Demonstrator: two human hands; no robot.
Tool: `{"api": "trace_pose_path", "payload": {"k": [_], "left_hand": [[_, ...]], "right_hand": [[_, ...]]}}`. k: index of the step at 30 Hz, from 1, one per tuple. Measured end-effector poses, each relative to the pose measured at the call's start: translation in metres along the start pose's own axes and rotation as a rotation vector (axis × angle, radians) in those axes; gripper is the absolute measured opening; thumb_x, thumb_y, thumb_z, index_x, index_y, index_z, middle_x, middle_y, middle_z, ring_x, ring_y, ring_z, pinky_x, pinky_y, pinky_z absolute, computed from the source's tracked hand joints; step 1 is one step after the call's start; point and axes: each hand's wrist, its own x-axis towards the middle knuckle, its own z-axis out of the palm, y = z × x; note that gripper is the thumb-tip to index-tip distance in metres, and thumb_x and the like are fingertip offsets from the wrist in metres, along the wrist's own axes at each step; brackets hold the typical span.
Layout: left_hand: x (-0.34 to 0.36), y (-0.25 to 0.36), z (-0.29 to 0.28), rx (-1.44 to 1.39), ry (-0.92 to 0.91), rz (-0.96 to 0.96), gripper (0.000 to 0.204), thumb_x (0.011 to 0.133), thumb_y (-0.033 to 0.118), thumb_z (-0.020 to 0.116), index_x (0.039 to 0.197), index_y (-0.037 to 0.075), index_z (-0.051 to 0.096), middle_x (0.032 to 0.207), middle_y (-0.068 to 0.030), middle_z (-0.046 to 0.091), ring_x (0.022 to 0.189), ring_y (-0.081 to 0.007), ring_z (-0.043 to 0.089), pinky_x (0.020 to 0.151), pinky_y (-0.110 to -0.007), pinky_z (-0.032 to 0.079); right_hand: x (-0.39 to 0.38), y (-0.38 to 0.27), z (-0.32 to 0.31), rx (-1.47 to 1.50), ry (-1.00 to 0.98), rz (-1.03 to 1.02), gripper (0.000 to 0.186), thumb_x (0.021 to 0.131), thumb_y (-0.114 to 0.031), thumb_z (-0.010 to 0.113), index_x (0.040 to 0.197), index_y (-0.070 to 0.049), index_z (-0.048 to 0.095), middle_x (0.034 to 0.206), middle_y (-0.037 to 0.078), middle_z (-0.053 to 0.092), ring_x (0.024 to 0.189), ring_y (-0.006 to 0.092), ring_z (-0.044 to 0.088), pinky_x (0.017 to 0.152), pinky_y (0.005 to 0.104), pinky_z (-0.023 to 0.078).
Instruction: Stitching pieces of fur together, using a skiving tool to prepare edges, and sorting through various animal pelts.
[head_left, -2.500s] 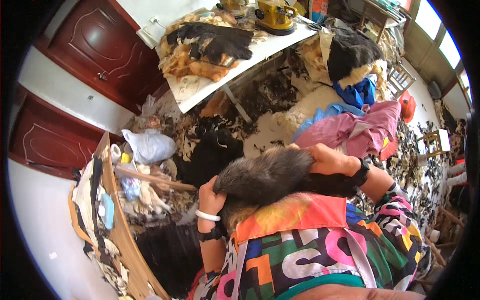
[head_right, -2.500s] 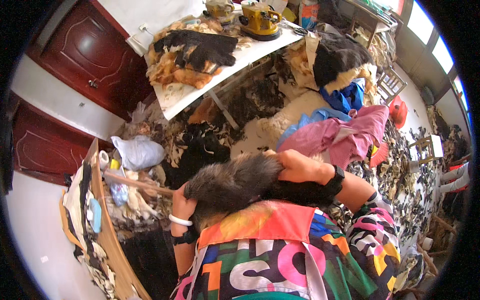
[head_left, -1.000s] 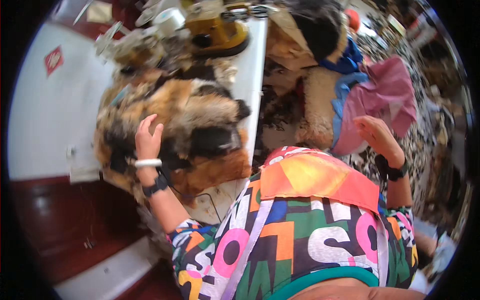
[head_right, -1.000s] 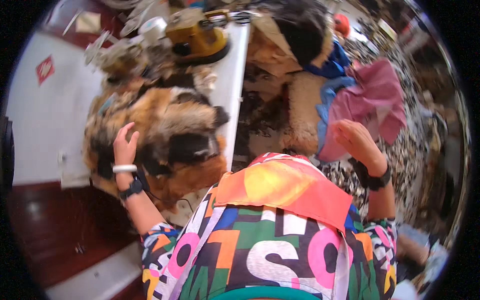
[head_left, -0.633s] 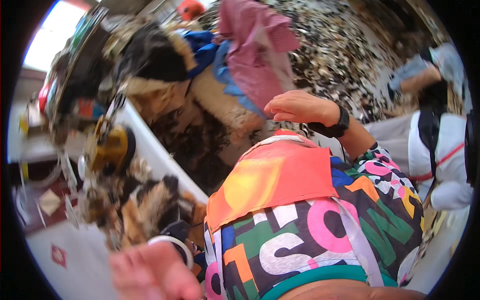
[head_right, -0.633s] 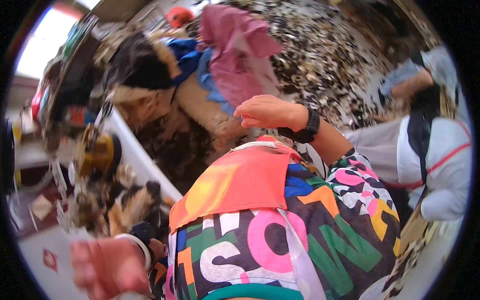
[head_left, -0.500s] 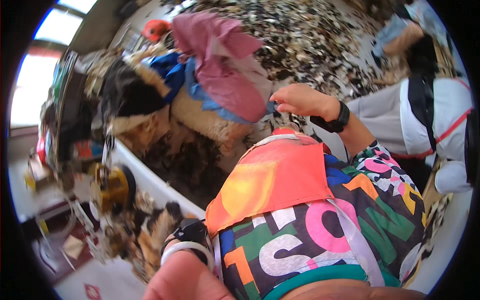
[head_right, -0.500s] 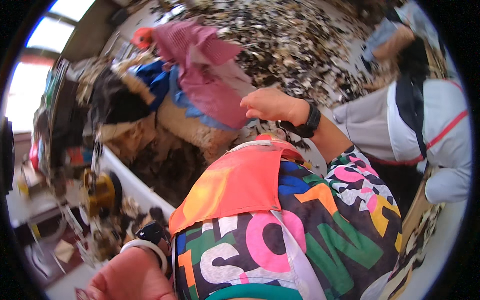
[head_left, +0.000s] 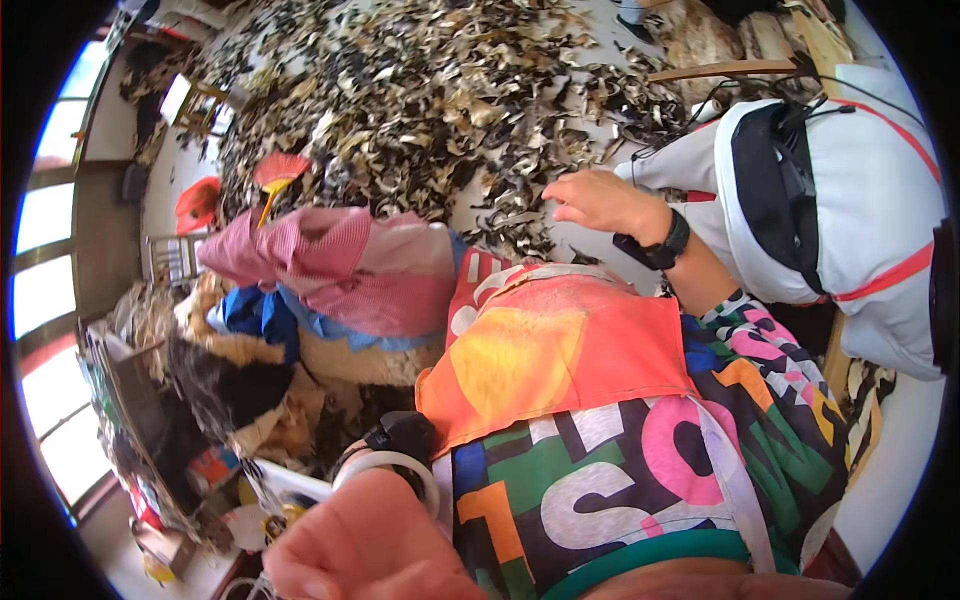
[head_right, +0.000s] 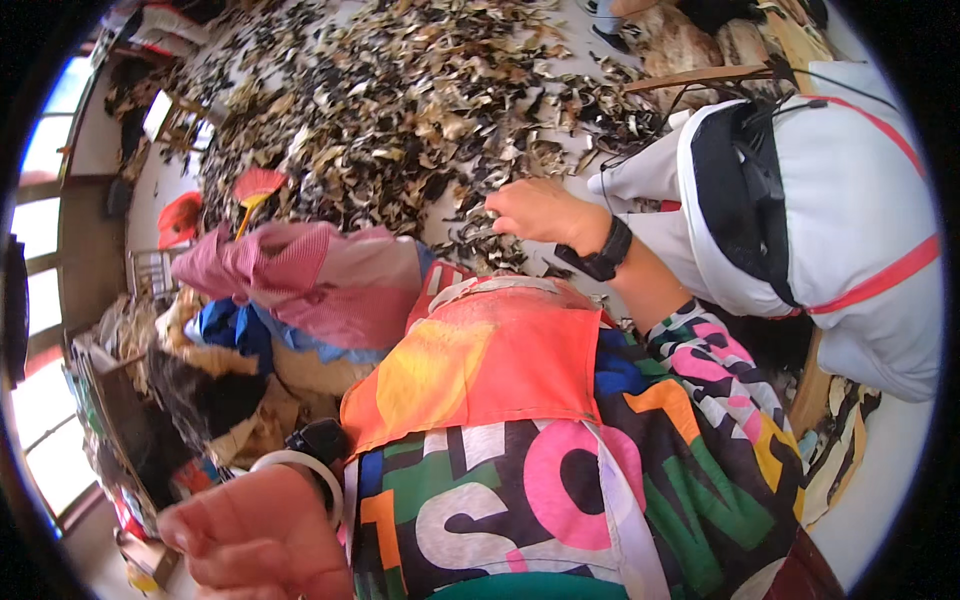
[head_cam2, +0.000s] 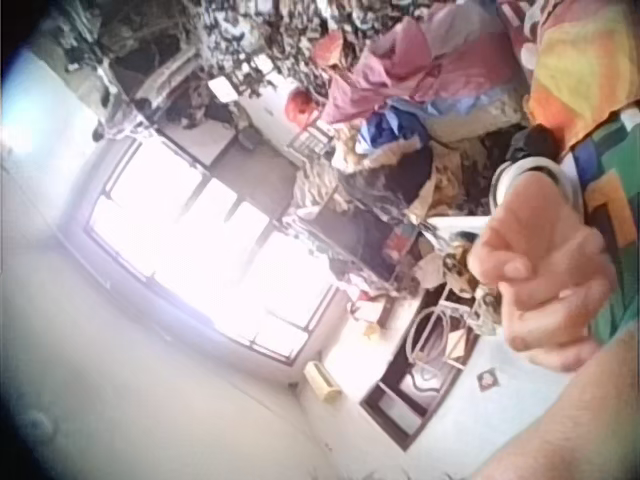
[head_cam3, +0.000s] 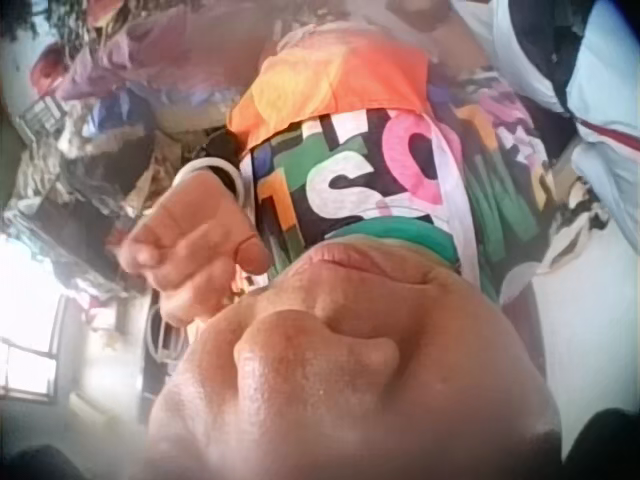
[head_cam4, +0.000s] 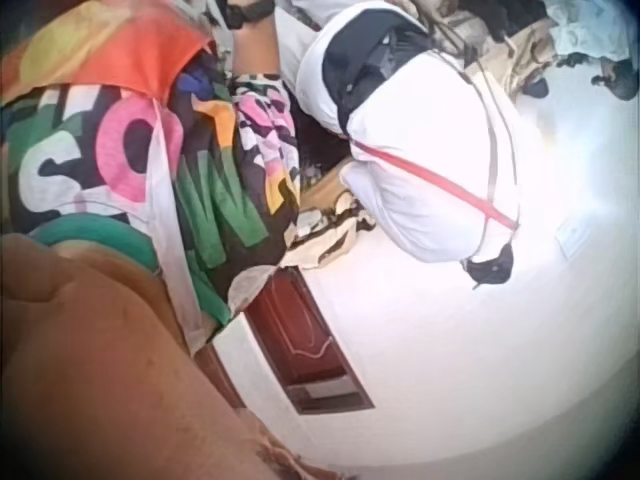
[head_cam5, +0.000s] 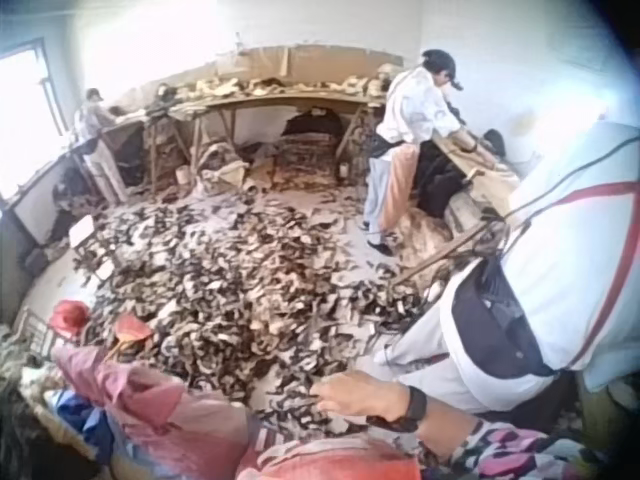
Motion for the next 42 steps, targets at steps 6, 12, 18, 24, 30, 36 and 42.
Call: {"api": "trace_pose_path", "payload": {"k": [6, 12, 18, 24, 30, 36, 42], "left_hand": [[0.023, -0.146, 0.014, -0.172, -0.242, -0.078, 0.019, 0.096, 0.028, 0.055, 0.083, 0.014, 0.054, 0.083, 0.0026, 0.054, 0.064, -0.0101, 0.056, 0.089, -0.041, 0.037], [0.045, -0.297, 0.061, -0.361, -0.553, -0.154, 0.037, 0.099, 0.043, 0.047, 0.079, 0.012, 0.056, 0.079, -0.0034, 0.059, 0.059, -0.0176, 0.056, 0.083, -0.045, 0.038], [0.077, -0.425, 0.145, -0.426, -0.618, -0.207, 0.037, 0.095, 0.044, 0.057, 0.09, 0.007, 0.057, 0.084, -0.0142, 0.06, 0.063, -0.023, 0.06, 0.083, -0.047, 0.041], [0.083, -0.53, 0.237, -0.505, -0.672, -0.162, 0.035, 0.094, 0.043, 0.058, 0.091, 0.008, 0.057, 0.084, -0.0142, 0.061, 0.064, -0.0232, 0.061, 0.082, -0.047, 0.041], [0.097, -0.588, 0.34, -0.464, -0.71, -0.183, 0.034, 0.094, 0.041, 0.058, 0.091, 0.007, 0.057, 0.081, -0.0124, 0.062, 0.064, -0.023, 0.062, 0.081, -0.046, 0.041], [0.113, -0.652, 0.422, -0.395, -0.734, -0.205, 0.032, 0.094, 0.039, 0.059, 0.091, 0.007, 0.057, 0.078, -0.0107, 0.062, 0.064, -0.0229, 0.063, 0.081, -0.046, 0.041], [0.117, -0.734, 0.487, -0.381, -0.768, -0.214, 0.031, 0.094, 0.038, 0.059, 0.091, 0.007, 0.057, 0.074, -0.0089, 0.063, 0.065, -0.0227, 0.065, 0.081, -0.046, 0.041]], "right_hand": [[0.049, 0.042, -0.042, 0.106, -0.001, 0.115, 0.03, 0.086, -0.028, 0.063, 0.106, -0.005, 0.065, 0.097, 0.017, 0.069, 0.093, 0.0368, 0.065, 0.079, 0.0462, 0.051], [0.085, 0.094, -0.104, -0.014, 0.186, 0.337, 0.029, 0.087, -0.024, 0.064, 0.107, -0.004, 0.063, 0.093, 0.016, 0.069, 0.09, 0.0352, 0.065, 0.077, 0.0449, 0.051], [0.113, 0.148, -0.122, 0.189, 0.129, 0.504, 0.031, 0.085, -0.026, 0.064, 0.106, -0.003, 0.065, 0.09, 0.017, 0.069, 0.087, 0.0356, 0.066, 0.075, 0.0449, 0.051], [0.164, 0.263, -0.145, 0.263, 0.134, 0.638, 0.03, 0.084, -0.028, 0.063, 0.102, -0.004, 0.066, 0.093, 0.017, 0.069, 0.087, 0.0374, 0.066, 0.075, 0.0449, 0.051], [0.239, 0.387, -0.251, 0.13, 0.159, 0.529, 0.03, 0.084, -0.028, 0.063, 0.103, -0.004, 0.066, 0.093, 0.017, 0.07, 0.089, 0.0368, 0.066, 0.076, 0.0444, 0.051], [0.331, 0.454, -0.362, -0.082, 0.178, 0.364, 0.02, 0.084, -0.024, 0.06, 0.093, -0.006, 0.063, 0.087, 0.018, 0.066, 0.087, 0.0392, 0.064, 0.074, 0.0507, 0.05], [0.398, 0.498, -0.4, 0.073, 0.108, 0.379, 0.024, 0.085, -0.027, 0.059, 0.098, -0.007, 0.063, 0.091, 0.017, 0.067, 0.088, 0.0383, 0.065, 0.073, 0.0478, 0.051]]}}
